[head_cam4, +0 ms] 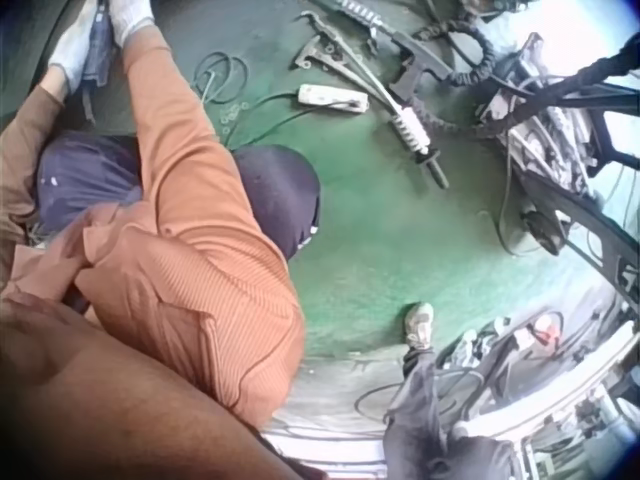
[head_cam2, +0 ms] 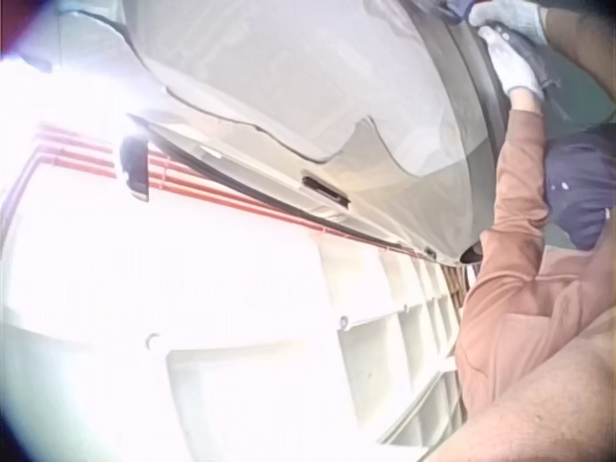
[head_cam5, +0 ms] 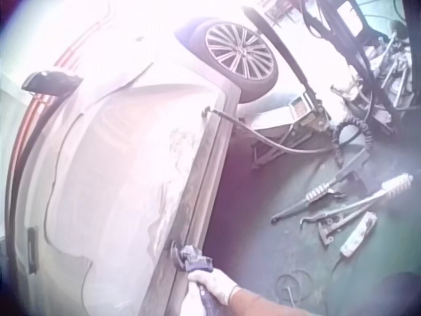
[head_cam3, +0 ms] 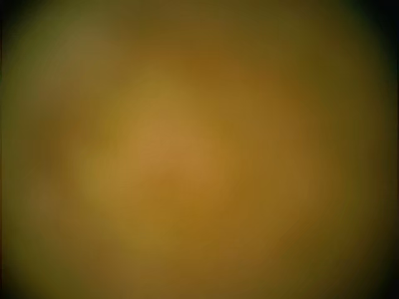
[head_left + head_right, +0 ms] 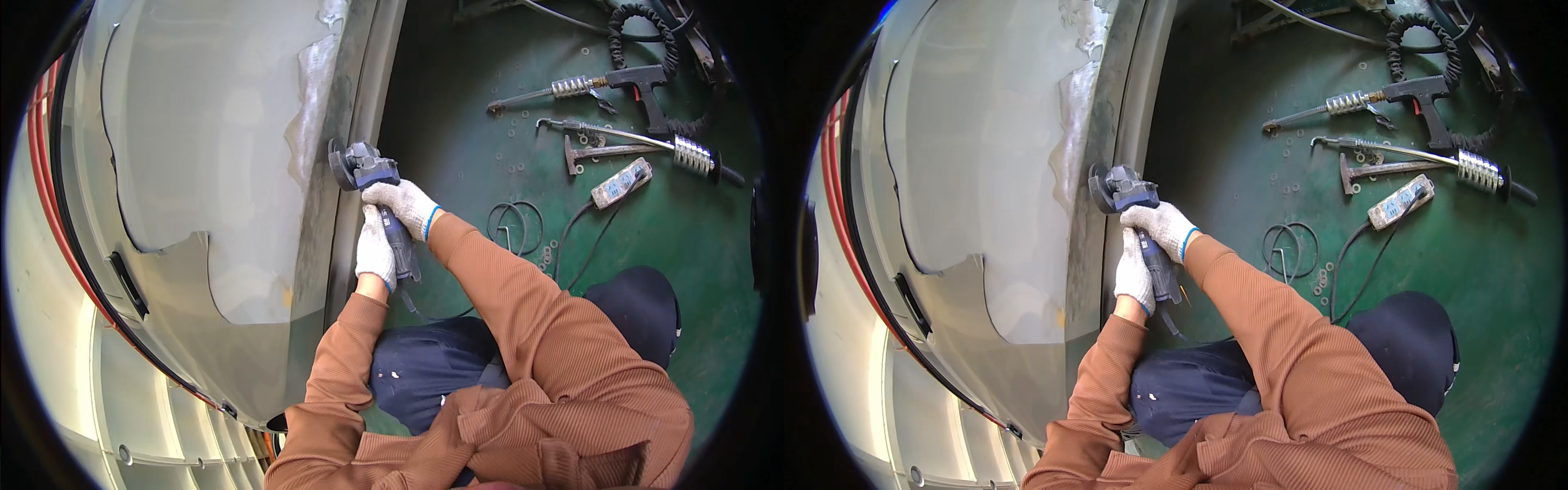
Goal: The person uses a pneumatic hammer to chip away material from a car panel, then switches to an angle grinder to smooth the surface. The person repeatedly checks the panel with their hand while grinding.
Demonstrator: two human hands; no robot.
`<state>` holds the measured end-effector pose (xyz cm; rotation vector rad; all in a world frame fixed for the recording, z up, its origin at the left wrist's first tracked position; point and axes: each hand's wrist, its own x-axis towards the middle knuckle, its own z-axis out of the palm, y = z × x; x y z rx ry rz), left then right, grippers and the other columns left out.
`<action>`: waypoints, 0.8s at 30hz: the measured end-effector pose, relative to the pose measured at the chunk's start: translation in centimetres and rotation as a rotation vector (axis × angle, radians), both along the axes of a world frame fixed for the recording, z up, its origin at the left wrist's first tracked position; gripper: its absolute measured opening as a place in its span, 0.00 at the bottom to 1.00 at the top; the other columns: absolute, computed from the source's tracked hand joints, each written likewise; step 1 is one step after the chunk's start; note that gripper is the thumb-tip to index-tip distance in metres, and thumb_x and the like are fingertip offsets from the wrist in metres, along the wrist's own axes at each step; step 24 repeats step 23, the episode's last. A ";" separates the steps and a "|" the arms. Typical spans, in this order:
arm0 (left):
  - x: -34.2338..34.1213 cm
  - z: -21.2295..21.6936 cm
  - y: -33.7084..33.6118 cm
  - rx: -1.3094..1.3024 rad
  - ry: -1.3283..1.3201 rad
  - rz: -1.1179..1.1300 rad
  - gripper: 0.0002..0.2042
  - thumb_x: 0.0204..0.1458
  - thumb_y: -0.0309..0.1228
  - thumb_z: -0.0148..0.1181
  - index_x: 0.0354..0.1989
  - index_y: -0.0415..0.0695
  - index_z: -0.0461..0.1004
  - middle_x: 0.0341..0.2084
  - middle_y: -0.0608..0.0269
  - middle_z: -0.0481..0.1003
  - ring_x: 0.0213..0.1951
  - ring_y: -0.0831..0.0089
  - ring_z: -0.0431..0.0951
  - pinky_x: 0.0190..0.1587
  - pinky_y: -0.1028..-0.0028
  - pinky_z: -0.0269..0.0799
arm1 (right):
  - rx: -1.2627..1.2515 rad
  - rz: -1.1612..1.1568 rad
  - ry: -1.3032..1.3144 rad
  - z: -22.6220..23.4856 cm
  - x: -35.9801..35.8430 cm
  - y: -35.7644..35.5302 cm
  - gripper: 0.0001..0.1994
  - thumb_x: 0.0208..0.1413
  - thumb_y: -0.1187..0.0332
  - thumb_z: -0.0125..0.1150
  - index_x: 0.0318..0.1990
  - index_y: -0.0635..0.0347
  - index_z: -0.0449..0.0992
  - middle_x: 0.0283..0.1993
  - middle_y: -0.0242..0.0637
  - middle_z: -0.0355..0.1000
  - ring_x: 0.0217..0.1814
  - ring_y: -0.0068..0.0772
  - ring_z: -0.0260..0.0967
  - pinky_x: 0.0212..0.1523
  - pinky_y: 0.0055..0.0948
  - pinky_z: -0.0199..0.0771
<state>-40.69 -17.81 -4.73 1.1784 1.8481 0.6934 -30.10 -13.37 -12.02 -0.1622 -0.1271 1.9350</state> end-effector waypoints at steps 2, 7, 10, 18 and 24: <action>0.0 -0.3 -0.2 -0.021 0.076 0.052 0.35 0.77 0.64 0.42 0.61 0.43 0.81 0.46 0.67 0.83 0.44 0.76 0.81 0.48 0.69 0.80 | 0.023 0.040 -0.020 -0.5 -0.9 0.1 0.14 0.57 0.59 0.76 0.44 0.57 0.85 0.37 0.34 0.82 0.35 0.32 0.79 0.44 0.40 0.83; 0.7 -0.4 0.3 0.060 0.043 0.026 0.36 0.74 0.68 0.45 0.56 0.45 0.82 0.41 0.66 0.85 0.37 0.71 0.85 0.42 0.66 0.83 | 0.014 0.012 -0.025 -0.7 -0.4 0.5 0.14 0.56 0.59 0.75 0.44 0.57 0.85 0.36 0.34 0.82 0.35 0.32 0.79 0.42 0.39 0.83; 1.1 0.2 -0.6 -0.042 -0.018 0.061 0.36 0.74 0.69 0.42 0.61 0.48 0.80 0.44 0.67 0.84 0.41 0.71 0.83 0.46 0.65 0.82 | 0.026 -0.031 -0.128 0.1 0.4 -0.2 0.14 0.55 0.59 0.75 0.43 0.59 0.86 0.38 0.35 0.83 0.37 0.31 0.80 0.44 0.38 0.82; -0.9 -3.2 1.8 -0.018 -0.388 -0.010 0.42 0.71 0.72 0.45 0.75 0.47 0.71 0.68 0.62 0.78 0.67 0.62 0.77 0.72 0.58 0.72 | 0.154 -0.329 -0.730 0.8 2.7 1.0 0.22 0.50 0.56 0.72 0.46 0.63 0.86 0.46 0.53 0.86 0.50 0.53 0.85 0.54 0.43 0.83; -1.7 -4.7 2.8 -0.090 -0.536 -0.023 0.39 0.73 0.69 0.43 0.81 0.54 0.64 0.76 0.64 0.71 0.75 0.58 0.69 0.80 0.55 0.60 | 0.203 -0.282 -1.168 1.1 2.8 0.4 0.33 0.50 0.54 0.72 0.64 0.53 0.80 0.64 0.58 0.81 0.66 0.58 0.80 0.71 0.42 0.77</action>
